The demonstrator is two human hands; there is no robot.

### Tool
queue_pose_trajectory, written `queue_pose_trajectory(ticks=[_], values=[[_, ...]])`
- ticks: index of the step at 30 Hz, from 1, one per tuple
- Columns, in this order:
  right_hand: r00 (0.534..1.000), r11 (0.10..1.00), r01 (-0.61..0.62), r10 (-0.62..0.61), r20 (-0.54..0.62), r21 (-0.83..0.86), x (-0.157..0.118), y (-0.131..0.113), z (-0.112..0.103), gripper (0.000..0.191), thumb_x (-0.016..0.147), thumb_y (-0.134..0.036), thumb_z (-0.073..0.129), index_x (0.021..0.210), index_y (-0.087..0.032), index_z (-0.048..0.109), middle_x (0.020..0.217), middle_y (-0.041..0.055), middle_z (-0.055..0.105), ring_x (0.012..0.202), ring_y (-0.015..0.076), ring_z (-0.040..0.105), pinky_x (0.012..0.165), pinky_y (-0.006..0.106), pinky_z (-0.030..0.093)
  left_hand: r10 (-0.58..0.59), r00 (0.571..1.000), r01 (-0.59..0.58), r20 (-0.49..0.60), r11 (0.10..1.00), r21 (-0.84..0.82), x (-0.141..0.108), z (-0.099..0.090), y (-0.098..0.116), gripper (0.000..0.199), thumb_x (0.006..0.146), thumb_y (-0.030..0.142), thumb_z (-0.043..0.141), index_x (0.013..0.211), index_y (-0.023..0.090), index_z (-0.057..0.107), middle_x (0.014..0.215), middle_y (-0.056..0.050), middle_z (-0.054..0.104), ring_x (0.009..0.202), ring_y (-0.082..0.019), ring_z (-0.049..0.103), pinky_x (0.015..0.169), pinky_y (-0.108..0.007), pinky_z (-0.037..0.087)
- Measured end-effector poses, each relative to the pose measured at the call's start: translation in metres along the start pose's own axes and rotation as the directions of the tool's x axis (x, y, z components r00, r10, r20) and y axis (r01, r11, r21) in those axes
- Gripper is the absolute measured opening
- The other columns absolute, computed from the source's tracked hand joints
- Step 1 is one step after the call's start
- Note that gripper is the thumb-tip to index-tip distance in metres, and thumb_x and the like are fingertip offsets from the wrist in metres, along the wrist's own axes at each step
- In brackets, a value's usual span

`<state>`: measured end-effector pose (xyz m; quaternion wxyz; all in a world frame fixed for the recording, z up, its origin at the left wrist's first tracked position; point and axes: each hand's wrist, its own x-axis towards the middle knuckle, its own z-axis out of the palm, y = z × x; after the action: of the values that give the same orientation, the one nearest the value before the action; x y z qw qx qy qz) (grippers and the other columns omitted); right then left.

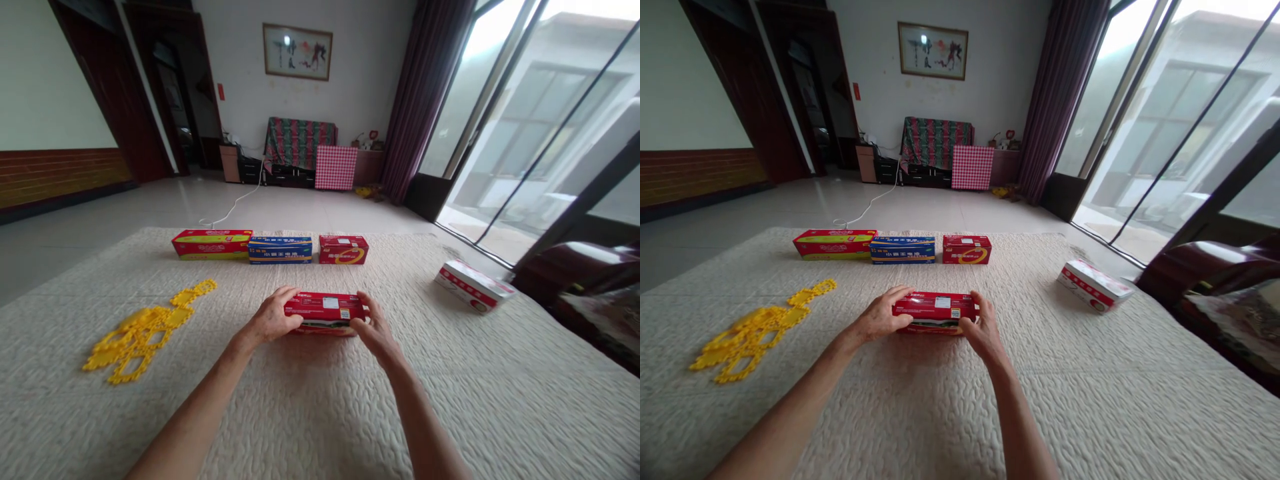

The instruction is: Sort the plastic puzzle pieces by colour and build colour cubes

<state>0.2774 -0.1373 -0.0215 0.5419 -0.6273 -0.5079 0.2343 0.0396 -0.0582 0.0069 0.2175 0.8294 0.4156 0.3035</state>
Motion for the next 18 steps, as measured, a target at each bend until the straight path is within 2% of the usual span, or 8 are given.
queue_pose_trajectory(ticks=[3, 6, 9, 14, 18], values=[[0.982, 0.989, 0.092, -0.070, 0.178, -0.119, 0.017, -0.008, -0.015, 0.058, 0.062, -0.019, 0.055, 0.120, -0.022, 0.055, 0.120, 0.0095, 0.053, 0.094, 0.0211, 0.061, 0.075, 0.035, 0.054, -0.010, 1.000, 0.010, 0.023, 1.000, -0.011, 0.001, -0.001, 0.000, 0.061, 0.064, 0.024, 0.059, 0.125, 0.016, 0.057, 0.133, -0.010, 0.054, 0.124, -0.025, 0.051, 0.108, -0.038, 0.037], [0.923, 0.931, 0.265, -0.170, 0.345, -0.251, 0.032, -0.022, -0.027, 0.052, 0.062, -0.016, 0.058, 0.113, -0.021, 0.059, 0.114, 0.0086, 0.059, 0.098, 0.0213, 0.060, 0.085, 0.038, 0.051, -0.028, 0.999, 0.029, 0.043, 0.999, -0.017, 0.003, -0.002, 0.000, 0.062, 0.064, 0.024, 0.059, 0.126, 0.016, 0.057, 0.134, -0.011, 0.054, 0.124, -0.024, 0.050, 0.109, -0.037, 0.037], [0.859, 0.858, 0.368, -0.166, 0.484, -0.359, 0.045, -0.035, -0.033, 0.044, 0.063, -0.016, 0.060, 0.107, -0.021, 0.062, 0.101, 0.0062, 0.064, 0.088, 0.0206, 0.062, 0.080, 0.037, 0.052, -0.051, 0.998, 0.052, 0.044, 0.998, -0.031, 0.005, -0.003, 0.001, 0.062, 0.064, 0.023, 0.060, 0.125, 0.015, 0.057, 0.133, -0.011, 0.054, 0.124, -0.025, 0.050, 0.109, -0.036, 0.037], [0.785, 0.783, 0.494, -0.214, 0.581, -0.379, 0.056, -0.041, -0.036, 0.034, 0.065, -0.015, 0.060, 0.098, -0.023, 0.065, 0.099, 0.0042, 0.065, 0.080, 0.0175, 0.061, 0.070, 0.031, 0.051, -0.083, 0.995, 0.087, 0.053, 0.993, -0.074, 0.004, -0.002, -0.003, 0.062, 0.065, 0.023, 0.061, 0.127, 0.018, 0.057, 0.136, -0.009, 0.053, 0.126, -0.026, 0.049, 0.109, -0.039, 0.036], [0.793, 0.767, 0.491, -0.197, 0.577, -0.413, 0.057, -0.039, -0.035, 0.036, 0.064, -0.014, 0.060, 0.099, -0.023, 0.064, 0.096, 0.0047, 0.065, 0.077, 0.0173, 0.060, 0.068, 0.031, 0.050, -0.082, 0.996, 0.084, 0.026, 0.992, -0.096, 0.003, 0.002, -0.005, 0.064, 0.064, 0.019, 0.059, 0.128, 0.018, 0.056, 0.138, -0.009, 0.051, 0.129, -0.025, 0.046, 0.111, -0.040, 0.033]])
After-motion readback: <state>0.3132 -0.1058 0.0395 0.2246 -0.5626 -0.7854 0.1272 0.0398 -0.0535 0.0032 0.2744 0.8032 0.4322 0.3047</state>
